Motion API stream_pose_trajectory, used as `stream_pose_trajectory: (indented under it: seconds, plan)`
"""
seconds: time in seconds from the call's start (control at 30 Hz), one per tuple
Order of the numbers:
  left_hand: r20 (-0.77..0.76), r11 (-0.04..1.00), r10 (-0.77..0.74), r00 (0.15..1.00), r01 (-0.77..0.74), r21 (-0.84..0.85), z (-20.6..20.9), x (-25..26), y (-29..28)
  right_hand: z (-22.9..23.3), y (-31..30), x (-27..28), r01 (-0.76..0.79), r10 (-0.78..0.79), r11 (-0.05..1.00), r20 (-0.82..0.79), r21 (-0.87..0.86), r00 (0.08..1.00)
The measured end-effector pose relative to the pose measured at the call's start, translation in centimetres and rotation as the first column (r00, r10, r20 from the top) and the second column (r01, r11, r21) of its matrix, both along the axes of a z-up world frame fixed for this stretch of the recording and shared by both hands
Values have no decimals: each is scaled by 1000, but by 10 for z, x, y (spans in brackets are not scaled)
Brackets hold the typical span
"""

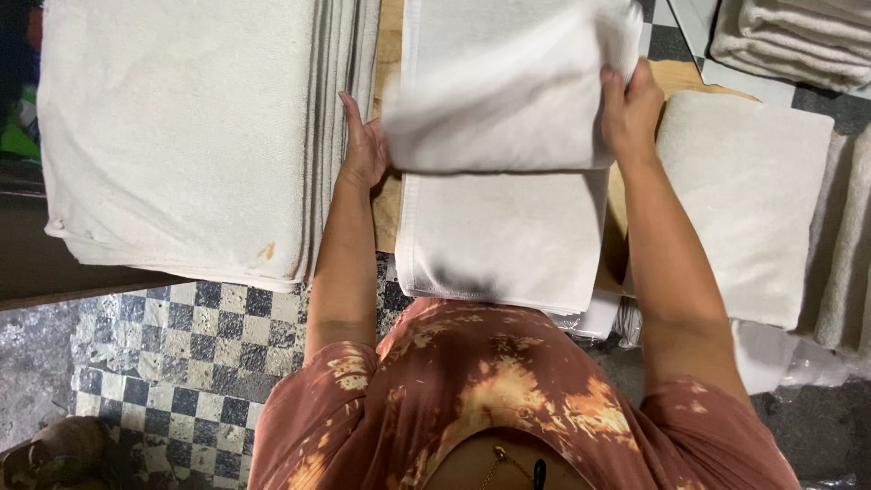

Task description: The person folds multiple white towels on a wooden table, aligning edges and smoothing surfaces. The person then places the folded towels into a clear plastic bag and seals it.

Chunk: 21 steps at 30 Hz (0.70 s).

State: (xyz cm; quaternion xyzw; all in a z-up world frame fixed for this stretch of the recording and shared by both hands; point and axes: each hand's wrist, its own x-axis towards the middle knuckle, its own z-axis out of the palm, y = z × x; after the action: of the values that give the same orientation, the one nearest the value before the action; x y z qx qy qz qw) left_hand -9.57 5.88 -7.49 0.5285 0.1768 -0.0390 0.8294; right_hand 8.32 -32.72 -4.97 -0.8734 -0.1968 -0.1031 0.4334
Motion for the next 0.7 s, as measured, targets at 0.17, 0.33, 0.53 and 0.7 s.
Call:
stream_pose_trajectory:
  seconds: [0.17,0.33,0.53,0.7]
  plan:
    - [-124,862,92,988,-16,507,-2,18,-14,-7,29,33,214,-317,877,-183,-430,931]
    - [-12,790,299,954,-240,564,18,17,-51,26,29,16,102,-444,723,-346,-683,827]
    - [-114,681,427,897,-237,693,21,17,-60,32,59,-16,15,-9,822,13,-570,1000]
    - [248,519,353,902,-410,750,19,-2,-67,36,46,0,-129,37,827,-176,-547,984]
